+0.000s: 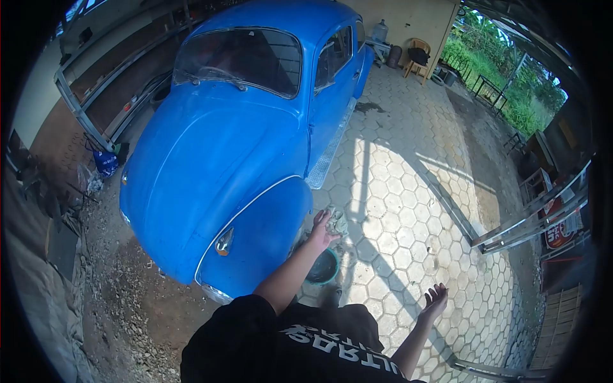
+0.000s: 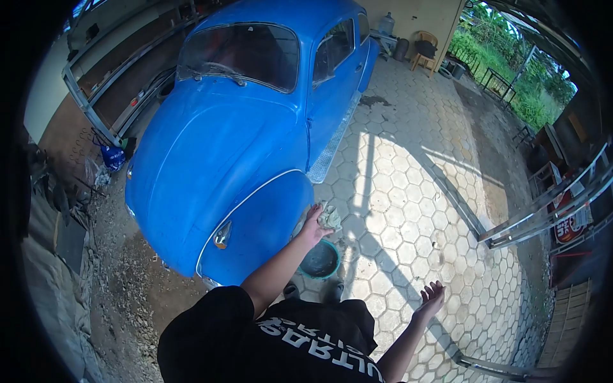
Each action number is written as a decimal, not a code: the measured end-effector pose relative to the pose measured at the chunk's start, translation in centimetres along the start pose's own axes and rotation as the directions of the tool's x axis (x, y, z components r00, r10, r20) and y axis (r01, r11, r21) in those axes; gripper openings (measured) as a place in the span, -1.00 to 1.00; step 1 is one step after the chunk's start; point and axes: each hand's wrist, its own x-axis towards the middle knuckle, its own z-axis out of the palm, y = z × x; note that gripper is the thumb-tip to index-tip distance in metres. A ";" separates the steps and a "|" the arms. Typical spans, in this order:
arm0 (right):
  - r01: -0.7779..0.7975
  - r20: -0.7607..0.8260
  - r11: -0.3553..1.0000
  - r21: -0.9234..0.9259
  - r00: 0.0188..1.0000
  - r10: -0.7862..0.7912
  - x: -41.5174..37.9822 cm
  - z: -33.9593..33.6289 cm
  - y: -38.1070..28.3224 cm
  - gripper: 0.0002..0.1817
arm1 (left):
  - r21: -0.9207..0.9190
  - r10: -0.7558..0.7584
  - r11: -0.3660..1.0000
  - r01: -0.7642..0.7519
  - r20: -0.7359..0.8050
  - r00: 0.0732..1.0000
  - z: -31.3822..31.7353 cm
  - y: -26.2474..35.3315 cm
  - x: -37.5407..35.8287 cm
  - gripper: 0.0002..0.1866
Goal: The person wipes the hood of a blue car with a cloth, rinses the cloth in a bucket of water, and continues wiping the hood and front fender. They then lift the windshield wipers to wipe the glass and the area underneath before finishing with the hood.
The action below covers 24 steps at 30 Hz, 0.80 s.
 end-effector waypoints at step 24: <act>-0.827 0.859 0.552 -0.108 0.202 0.470 12.1 14.6 -1.6 -0.15 | 0.695 0.242 -0.385 -0.607 0.711 0.661 19.8 -21.1 -7.6 -0.26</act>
